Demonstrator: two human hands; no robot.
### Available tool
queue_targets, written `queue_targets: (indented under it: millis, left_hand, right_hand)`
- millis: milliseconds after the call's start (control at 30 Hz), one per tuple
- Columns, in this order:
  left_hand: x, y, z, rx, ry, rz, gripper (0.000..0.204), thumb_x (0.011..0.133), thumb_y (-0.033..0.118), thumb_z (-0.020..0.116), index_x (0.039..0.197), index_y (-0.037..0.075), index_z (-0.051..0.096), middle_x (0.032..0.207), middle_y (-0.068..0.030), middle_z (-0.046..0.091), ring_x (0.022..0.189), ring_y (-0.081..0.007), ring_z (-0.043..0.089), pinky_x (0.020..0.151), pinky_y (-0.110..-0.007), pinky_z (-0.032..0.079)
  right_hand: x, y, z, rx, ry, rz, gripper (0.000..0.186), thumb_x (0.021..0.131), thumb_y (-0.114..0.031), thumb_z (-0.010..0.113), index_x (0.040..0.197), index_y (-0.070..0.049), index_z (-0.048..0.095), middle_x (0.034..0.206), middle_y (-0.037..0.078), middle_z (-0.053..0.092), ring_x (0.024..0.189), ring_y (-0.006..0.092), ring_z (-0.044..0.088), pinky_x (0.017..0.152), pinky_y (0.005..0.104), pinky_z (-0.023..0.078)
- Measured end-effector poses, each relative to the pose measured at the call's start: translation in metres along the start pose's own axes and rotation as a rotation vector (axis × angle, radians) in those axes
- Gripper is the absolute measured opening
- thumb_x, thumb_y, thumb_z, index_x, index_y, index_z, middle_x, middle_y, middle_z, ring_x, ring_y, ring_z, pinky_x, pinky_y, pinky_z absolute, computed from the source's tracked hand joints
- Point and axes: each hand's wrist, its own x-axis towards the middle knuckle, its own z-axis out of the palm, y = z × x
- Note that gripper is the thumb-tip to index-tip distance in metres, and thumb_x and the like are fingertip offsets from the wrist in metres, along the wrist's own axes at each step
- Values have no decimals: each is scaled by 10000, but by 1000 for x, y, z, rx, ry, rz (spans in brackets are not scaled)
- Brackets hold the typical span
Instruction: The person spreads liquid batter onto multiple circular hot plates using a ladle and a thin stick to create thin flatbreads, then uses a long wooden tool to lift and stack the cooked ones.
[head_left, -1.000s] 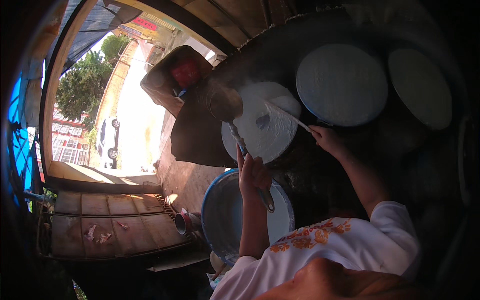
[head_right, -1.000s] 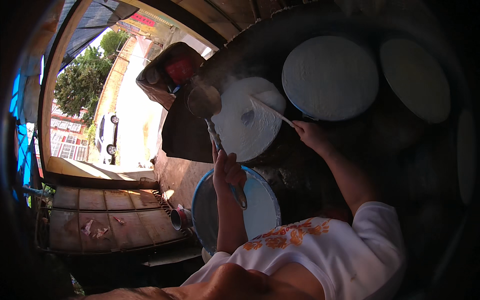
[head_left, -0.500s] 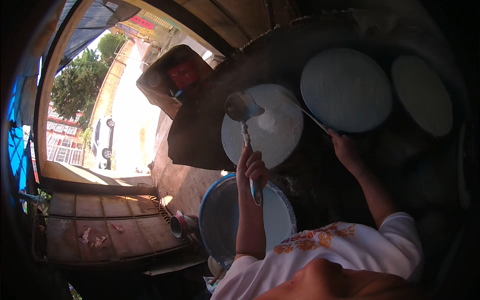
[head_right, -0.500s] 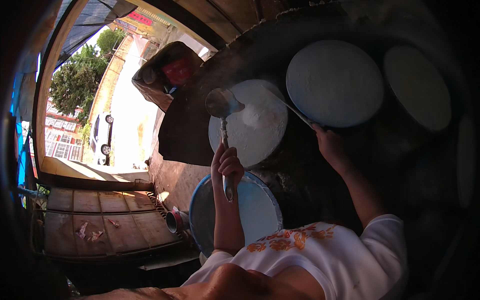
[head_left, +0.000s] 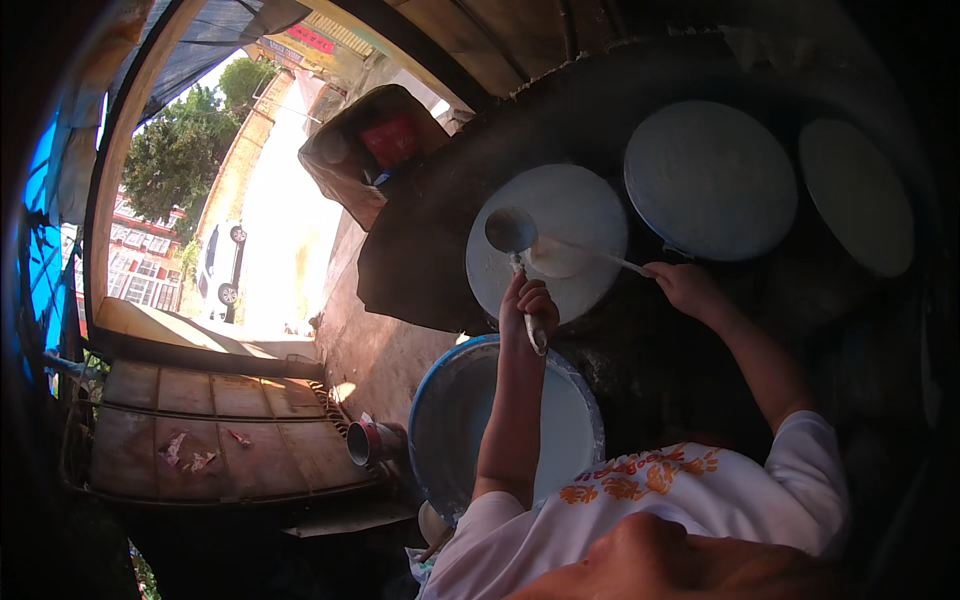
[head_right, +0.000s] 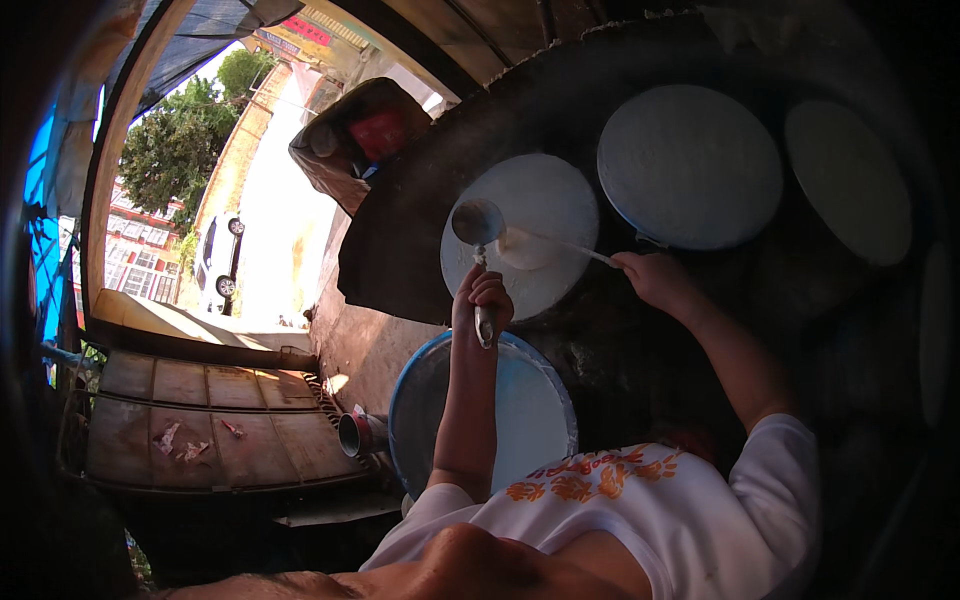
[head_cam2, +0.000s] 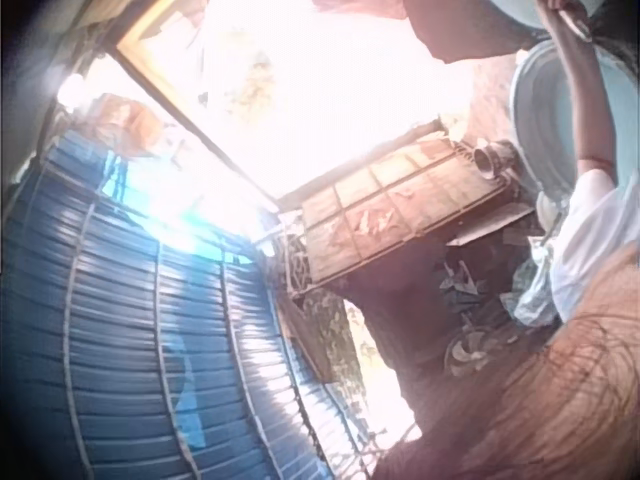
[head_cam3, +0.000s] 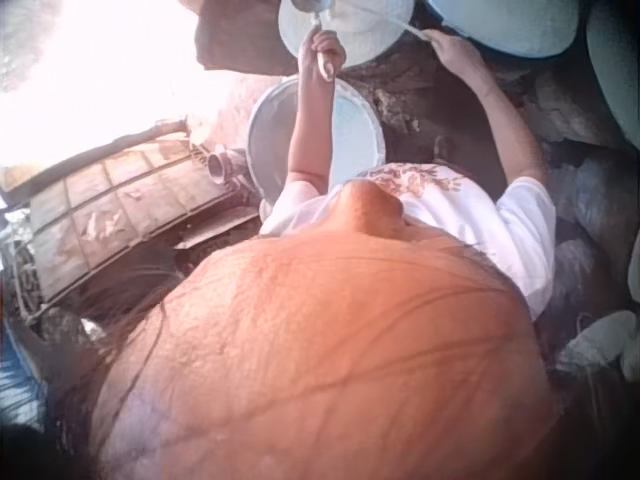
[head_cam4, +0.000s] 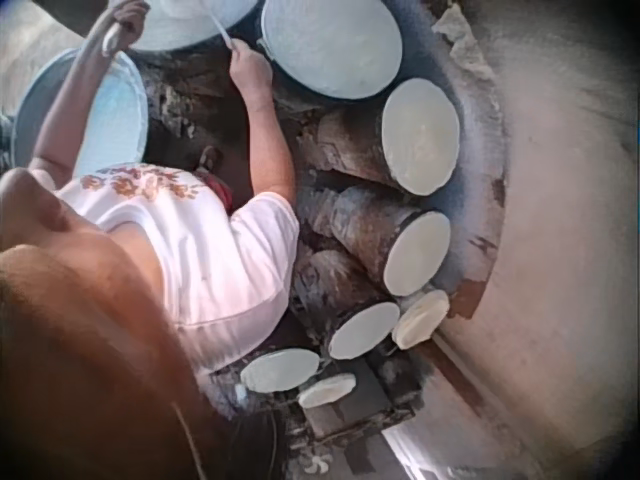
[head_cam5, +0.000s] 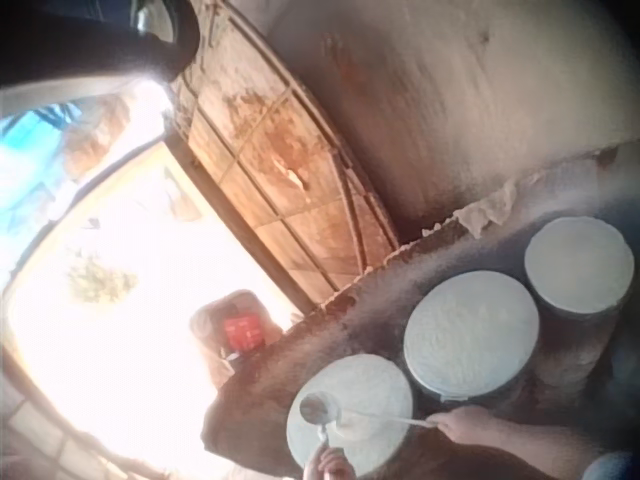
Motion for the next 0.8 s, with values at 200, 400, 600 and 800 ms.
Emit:
queue_targets:
  millis: [200, 400, 600, 800]
  left_hand:
    - [23, 13, -61, 137, 167, 242, 227, 949, 233, 431, 748, 137, 385, 550, 41, 313, 426, -57, 324, 393, -197, 311]
    - [5, -16, -79, -129, -225, 258, 333, 946, 210, 410, 635, 104, 359, 514, 24, 320, 387, -71, 309, 361, -211, 304]
    - [-74, -59, -31, -278, -453, 170, 396, 957, 239, 376, 587, 103, 347, 494, 8, 332, 350, -77, 361, 343, -210, 368]
    - [-174, -29, -49, -127, -186, 290, 396, 942, 309, 391, 594, 120, 363, 478, 34, 345, 369, -65, 362, 386, -190, 372]
  right_hand:
    - [-63, -13, 88, 622, 9, 511, 344, 945, -221, 419, 1251, -74, 477, 585, 20, 511, 446, 111, 479, 411, 285, 377]
    - [-39, -76, 85, -27, 92, -91, 257, 876, -154, 503, 1109, -77, 578, 779, 176, 621, 698, 316, 614, 600, 406, 477]
    - [0, 9, 78, 204, 269, 55, 288, 854, -146, 542, 1126, -59, 581, 996, 137, 641, 867, 268, 636, 733, 340, 505]
    - [-26, -19, 71, 253, 173, 61, 323, 799, -218, 598, 1098, -97, 610, 1011, 118, 636, 911, 276, 607, 789, 369, 473]
